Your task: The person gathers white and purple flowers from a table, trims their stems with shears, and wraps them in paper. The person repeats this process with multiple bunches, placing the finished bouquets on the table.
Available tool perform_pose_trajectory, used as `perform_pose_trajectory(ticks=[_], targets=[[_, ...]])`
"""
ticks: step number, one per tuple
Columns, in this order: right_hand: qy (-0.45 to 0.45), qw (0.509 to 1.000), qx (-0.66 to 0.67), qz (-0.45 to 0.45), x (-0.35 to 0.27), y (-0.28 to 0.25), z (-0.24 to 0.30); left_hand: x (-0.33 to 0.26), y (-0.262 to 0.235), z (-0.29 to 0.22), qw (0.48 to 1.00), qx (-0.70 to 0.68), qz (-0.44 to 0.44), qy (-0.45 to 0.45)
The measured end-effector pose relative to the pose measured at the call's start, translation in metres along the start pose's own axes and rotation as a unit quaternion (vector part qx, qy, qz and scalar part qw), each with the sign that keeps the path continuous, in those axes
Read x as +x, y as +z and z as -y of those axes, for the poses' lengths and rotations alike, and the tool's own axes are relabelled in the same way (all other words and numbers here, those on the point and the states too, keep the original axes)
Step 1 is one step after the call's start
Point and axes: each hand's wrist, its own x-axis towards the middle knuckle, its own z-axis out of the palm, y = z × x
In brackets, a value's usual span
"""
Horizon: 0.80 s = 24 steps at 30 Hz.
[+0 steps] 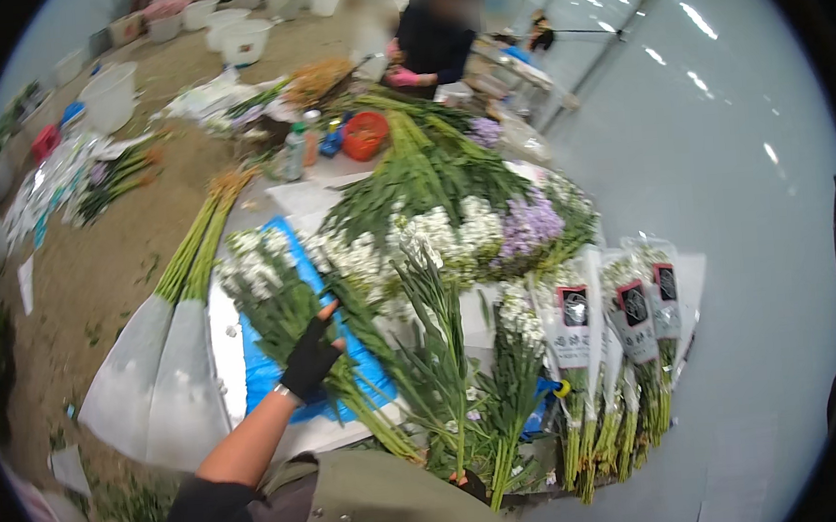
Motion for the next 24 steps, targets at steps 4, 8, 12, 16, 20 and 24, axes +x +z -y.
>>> perform_pose_trajectory(ticks=[4,8,12,16,20,24], targets=[[-0.04,0.995,0.057,-0.073,0.043,-0.018,0.015,-0.055,-0.007,0.038,0.995,0.07,-0.065,-0.007],[-0.147,0.982,-0.006,-0.12,0.139,-0.053,0.097,-0.092,-0.013,0.041,0.986,0.14,-0.067,-0.061],[-0.191,0.956,0.121,-0.185,0.268,-0.088,0.239,-0.104,-0.022,0.027,0.978,0.196,-0.056,-0.044],[-0.319,0.899,0.002,-0.301,0.345,-0.133,0.304,-0.109,-0.031,0.03,0.972,0.23,-0.049,-0.021],[-0.45,0.656,-0.533,-0.289,0.357,-0.28,0.254,-0.08,0.007,0.045,0.95,0.299,0.025,0.083],[-0.383,0.907,-0.161,0.067,0.325,-0.05,0.079,-0.116,-0.017,0.037,0.898,0.429,0.021,0.092]])
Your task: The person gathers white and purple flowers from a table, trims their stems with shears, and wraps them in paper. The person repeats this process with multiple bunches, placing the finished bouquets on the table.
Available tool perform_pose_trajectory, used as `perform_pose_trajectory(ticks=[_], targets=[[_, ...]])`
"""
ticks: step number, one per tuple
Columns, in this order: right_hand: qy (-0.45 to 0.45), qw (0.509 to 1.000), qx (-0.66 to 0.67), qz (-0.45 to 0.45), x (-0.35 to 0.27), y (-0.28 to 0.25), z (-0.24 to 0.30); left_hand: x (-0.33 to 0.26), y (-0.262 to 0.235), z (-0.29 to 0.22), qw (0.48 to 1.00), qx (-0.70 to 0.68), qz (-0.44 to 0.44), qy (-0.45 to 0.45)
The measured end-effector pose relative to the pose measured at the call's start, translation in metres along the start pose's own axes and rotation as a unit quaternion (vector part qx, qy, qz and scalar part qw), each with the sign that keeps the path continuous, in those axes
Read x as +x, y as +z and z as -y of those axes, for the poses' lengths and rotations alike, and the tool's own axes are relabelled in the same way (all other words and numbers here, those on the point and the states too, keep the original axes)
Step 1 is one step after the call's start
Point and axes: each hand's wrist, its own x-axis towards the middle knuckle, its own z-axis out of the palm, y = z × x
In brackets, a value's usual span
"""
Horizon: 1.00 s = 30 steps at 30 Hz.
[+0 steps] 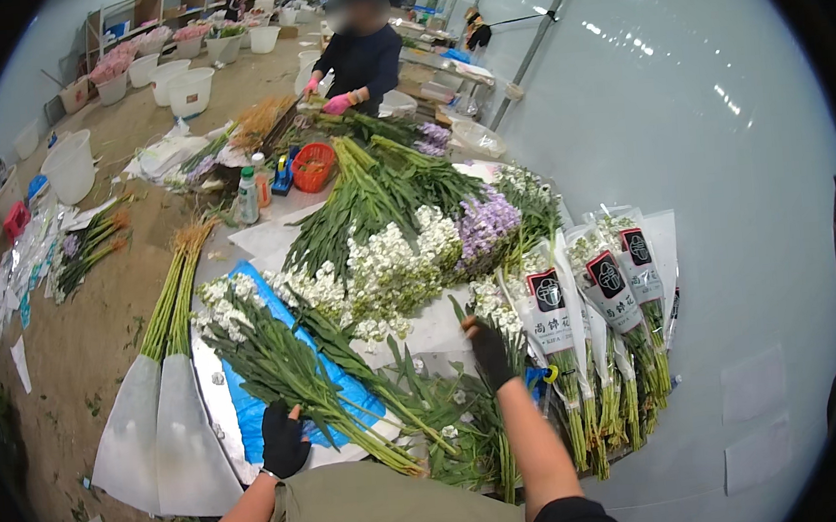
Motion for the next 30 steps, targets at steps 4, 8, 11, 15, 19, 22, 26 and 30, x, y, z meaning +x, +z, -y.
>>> perform_pose_trajectory(ticks=[4,8,11,15,19,22,26,30], targets=[[0.096,0.933,-0.272,0.217,-0.111,0.125,0.098,-0.009,0.011,0.003,0.997,0.023,0.031,0.069],[0.0,0.954,-0.273,0.121,-0.199,0.172,0.085,-0.004,0.002,-0.01,0.997,0.016,0.051,0.048],[0.149,0.936,-0.257,0.189,-0.201,0.167,0.107,-0.006,0.0,-0.01,0.997,0.043,0.047,0.043],[0.168,0.927,-0.25,0.223,-0.19,0.177,0.12,-0.011,-0.003,-0.011,0.996,0.071,0.035,0.035],[0.239,0.872,-0.365,0.22,-0.184,0.178,0.125,-0.006,0.0,-0.009,0.997,0.054,0.025,0.057],[0.249,0.91,-0.227,0.24,-0.193,0.168,0.103,-0.014,0.001,-0.001,0.998,0.004,-0.009,0.055],[0.194,0.942,-0.099,0.255,-0.199,0.154,0.052,-0.018,0.007,0.002,0.999,-0.006,-0.012,0.036],[0.201,0.936,-0.135,0.256,-0.197,0.144,0.042,-0.019,0.007,0.003,0.999,-0.001,-0.014,0.045]])
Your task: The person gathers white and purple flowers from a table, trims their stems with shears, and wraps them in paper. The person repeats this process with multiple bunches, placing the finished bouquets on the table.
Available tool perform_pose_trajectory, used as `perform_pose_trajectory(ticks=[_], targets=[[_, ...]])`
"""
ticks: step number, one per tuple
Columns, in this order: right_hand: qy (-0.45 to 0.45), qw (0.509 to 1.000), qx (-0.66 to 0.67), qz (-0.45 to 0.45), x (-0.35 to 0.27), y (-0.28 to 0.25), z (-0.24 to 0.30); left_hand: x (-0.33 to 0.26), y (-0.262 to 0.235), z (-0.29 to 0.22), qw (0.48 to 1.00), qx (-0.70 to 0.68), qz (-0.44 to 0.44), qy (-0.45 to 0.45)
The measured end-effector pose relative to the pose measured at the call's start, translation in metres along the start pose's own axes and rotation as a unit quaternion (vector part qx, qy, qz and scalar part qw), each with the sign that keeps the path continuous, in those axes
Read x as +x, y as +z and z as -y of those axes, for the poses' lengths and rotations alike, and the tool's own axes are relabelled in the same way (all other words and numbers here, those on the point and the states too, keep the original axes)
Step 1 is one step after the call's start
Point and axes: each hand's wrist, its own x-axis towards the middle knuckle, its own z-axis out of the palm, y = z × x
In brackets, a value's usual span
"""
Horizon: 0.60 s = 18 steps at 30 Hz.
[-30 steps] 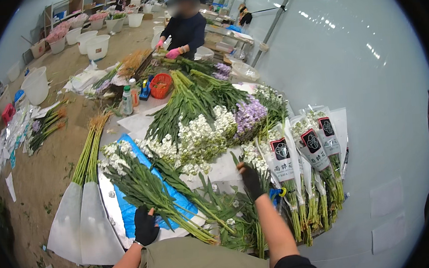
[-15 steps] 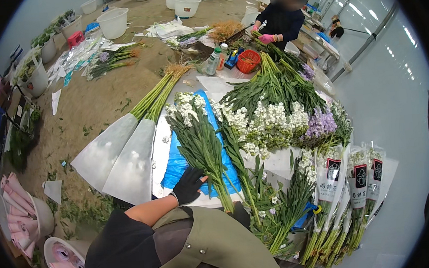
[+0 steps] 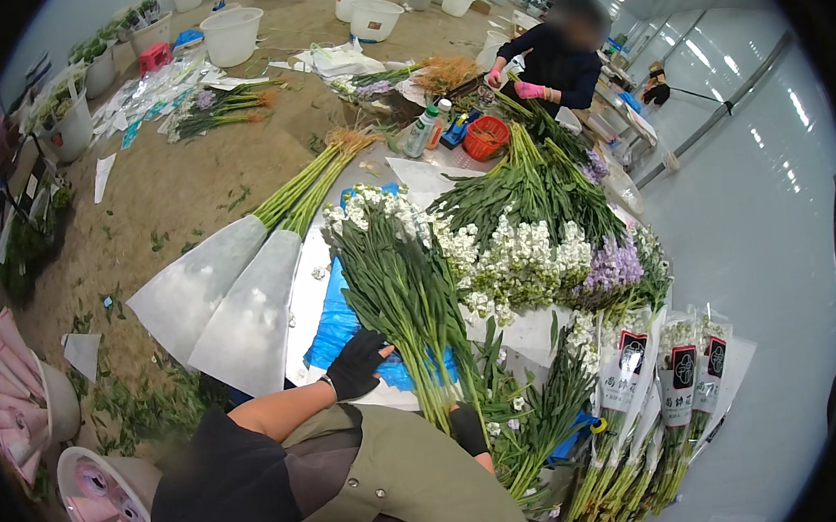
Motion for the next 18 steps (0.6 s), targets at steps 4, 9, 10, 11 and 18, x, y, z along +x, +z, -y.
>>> perform_pose_trajectory(ticks=[4,9,10,11,18], targets=[[0.11,0.985,0.046,-0.128,-0.006,0.007,0.002,-0.001,0.0,0.002,1.0,-0.005,0.009,-0.004],[0.107,0.979,0.04,-0.168,-0.006,0.004,0.04,-0.002,0.003,0.006,1.0,-0.008,0.014,0.001],[0.111,0.982,0.022,-0.152,-0.005,0.002,0.046,-0.001,0.004,0.006,1.0,-0.01,0.015,0.001],[0.115,0.984,0.003,-0.135,-0.005,0.001,0.051,-0.001,0.004,0.006,1.0,-0.013,0.016,0.001],[0.002,0.963,-0.003,-0.271,-0.011,0.02,-0.004,0.001,0.004,0.006,1.0,-0.021,0.016,0.012]])
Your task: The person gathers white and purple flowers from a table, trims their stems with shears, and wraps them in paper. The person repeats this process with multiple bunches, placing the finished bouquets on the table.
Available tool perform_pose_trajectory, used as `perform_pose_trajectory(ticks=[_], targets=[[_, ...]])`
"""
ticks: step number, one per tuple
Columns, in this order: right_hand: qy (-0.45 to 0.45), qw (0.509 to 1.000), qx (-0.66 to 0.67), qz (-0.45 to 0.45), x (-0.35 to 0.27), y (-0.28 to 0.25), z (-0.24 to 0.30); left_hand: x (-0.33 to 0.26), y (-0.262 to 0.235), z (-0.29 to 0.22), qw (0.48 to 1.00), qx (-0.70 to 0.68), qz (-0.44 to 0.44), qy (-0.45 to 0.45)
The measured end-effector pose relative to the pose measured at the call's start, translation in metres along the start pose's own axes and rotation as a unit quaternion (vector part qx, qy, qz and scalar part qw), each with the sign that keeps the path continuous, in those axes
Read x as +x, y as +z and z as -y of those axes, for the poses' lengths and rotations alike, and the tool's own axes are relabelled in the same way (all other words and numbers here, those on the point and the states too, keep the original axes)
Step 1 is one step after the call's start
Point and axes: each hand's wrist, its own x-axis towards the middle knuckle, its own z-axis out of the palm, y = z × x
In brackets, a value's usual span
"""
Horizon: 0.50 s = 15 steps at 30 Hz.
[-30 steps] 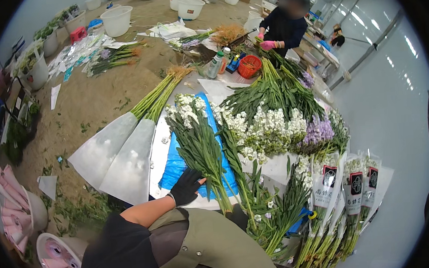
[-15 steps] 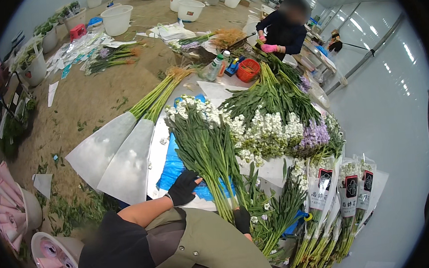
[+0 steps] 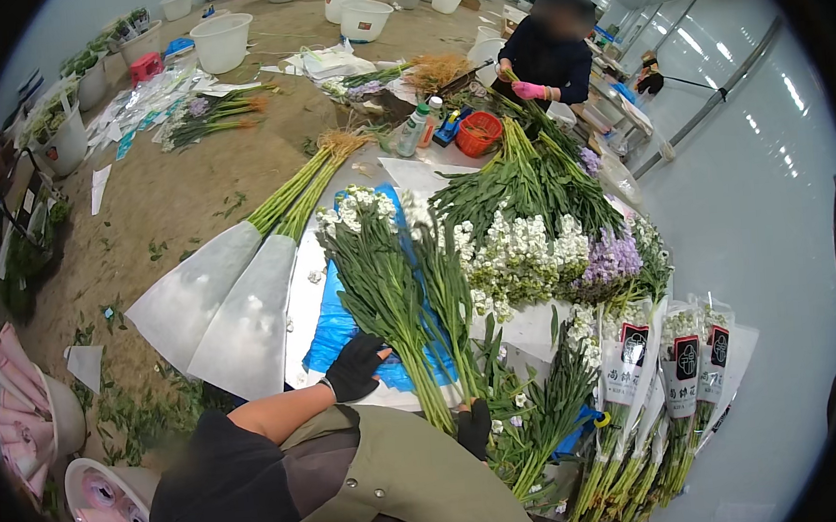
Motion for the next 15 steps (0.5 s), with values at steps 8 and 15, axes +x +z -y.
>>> perform_pose_trajectory(ticks=[8,15], targets=[[0.044,0.994,-0.011,0.099,0.032,-0.018,0.005,0.0,0.001,-0.003,0.999,0.031,0.0,-0.011],[0.094,0.987,-0.03,0.127,0.046,-0.011,-0.001,0.0,0.0,-0.003,0.999,0.018,0.017,-0.022]])
